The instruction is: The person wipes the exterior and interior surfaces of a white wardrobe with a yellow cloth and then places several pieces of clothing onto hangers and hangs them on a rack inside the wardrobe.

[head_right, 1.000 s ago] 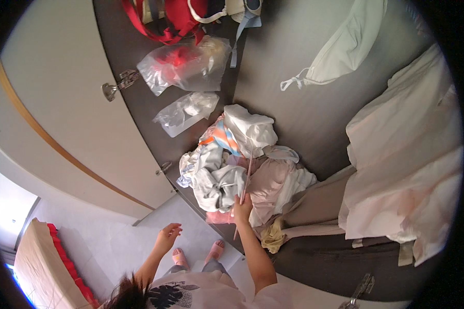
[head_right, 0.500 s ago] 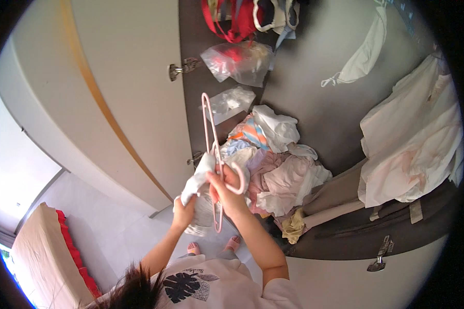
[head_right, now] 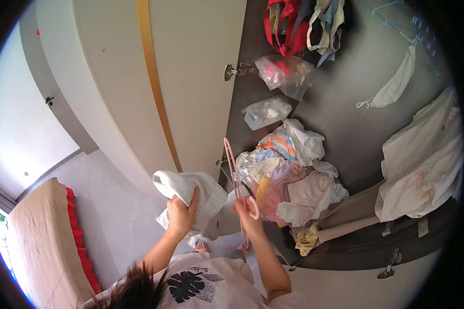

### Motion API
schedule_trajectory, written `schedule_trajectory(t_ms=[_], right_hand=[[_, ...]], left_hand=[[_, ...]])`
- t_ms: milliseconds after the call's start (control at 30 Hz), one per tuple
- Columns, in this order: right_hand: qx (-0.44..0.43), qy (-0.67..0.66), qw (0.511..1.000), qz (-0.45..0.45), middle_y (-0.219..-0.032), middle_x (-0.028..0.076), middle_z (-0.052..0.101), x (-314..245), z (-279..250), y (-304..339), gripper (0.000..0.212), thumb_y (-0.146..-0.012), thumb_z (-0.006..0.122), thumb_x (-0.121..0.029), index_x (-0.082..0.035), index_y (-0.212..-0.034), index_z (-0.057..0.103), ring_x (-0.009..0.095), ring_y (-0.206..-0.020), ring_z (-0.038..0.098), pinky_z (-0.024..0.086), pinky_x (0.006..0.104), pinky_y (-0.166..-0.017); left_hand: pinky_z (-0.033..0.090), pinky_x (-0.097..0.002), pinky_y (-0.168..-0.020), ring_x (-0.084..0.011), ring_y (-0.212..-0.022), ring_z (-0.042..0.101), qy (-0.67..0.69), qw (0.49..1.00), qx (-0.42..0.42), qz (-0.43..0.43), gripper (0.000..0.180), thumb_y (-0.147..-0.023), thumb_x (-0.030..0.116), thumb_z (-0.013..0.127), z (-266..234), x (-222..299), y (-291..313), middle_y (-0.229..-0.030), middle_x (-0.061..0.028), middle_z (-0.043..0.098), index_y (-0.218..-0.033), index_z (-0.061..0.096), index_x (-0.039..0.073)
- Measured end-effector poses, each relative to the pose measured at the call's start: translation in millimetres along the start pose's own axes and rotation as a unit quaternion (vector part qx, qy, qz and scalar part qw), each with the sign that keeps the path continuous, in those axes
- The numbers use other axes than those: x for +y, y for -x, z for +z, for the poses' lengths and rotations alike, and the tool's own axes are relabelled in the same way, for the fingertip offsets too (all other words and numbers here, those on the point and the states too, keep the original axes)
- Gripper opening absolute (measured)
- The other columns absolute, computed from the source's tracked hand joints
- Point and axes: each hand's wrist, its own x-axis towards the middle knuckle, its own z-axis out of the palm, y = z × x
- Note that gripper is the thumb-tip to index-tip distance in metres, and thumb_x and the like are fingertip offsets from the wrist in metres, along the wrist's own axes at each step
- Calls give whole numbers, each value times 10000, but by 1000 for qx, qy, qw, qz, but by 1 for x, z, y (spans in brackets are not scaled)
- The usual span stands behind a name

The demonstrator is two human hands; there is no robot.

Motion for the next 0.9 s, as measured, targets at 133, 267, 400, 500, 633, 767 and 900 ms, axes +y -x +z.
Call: schedule_trajectory(t_ms=[133, 267, 400, 500, 633, 767, 900], right_hand=[[1, 130, 988, -86, -810, 26, 579, 43, 8, 0, 138, -880, 627, -79, -37, -990, 556, 120, -755, 567, 432, 249, -696], [-29, 81, 986, -144, -1269, 127, 511, 40, 29, -12, 378, -818, 603, 40, -41, -1154, 449, 168, -1042, 560, 452, 270, -876], [-128, -19, 982, -136, -1443, 152, 354, 12, 30, -25, 518, -783, 624, 87, -68, -1217, 388, 179, -1170, 499, 441, 273, -930], [-223, -35, 956, -189, -1446, 137, 364, -30, 47, -18, 549, -769, 665, 70, -53, -1228, 389, 142, -1081, 537, 462, 228, -838], [-244, -25, 950, -192, -1280, 34, 510, -59, 68, -19, 558, -773, 675, 53, -56, -1263, 432, 55, -837, 509, 440, 186, -696], [-246, 108, 944, -191, -964, -13, 557, -82, 75, -22, 397, -784, 715, -2, -57, -1123, 517, 52, -705, 470, 401, 204, -603], [-232, 277, 915, -181, -839, -16, 549, -75, 69, -28, 317, -783, 730, -50, -40, -1033, 534, 44, -676, 429, 392, 200, -621]], left_hand=[[495, -406, -567, -363, -599, 625, 21, 999, -43, 4, 201, -874, 172, 652, -4, 6, 1, -701, -198, 634, -812, 648, -19], [493, -367, -545, -308, -563, 635, 113, 991, -64, -40, 192, -879, 173, 648, -9, -1, -5, -683, -187, 643, -837, 673, -12], [496, -306, -593, -175, -627, 644, 216, 956, -121, -154, 207, -897, 175, 638, -10, -15, -17, -722, -133, 675, -900, 680, -27], [498, -264, -671, -110, -760, 625, 361, 870, -166, -294, 248, -910, 178, 631, -15, -15, -28, -861, -56, 687, -989, 670, -54], [496, -251, -662, -92, -745, 617, 400, 836, -230, -296, 264, -906, 198, 633, -15, -19, -33, -856, -43, 683, -1007, 673, -43], [493, -252, -646, -89, -727, 607, 369, 825, -273, -330, 284, -896, 224, 644, -19, -21, -37, -844, -40, 678, -998, 677, -40], [494, -269, -680, -105, -753, 609, 307, 833, -355, -293, 364, -911, 306, 618, -12, -54, -33, -851, -56, 679, -980, 674, -47]])
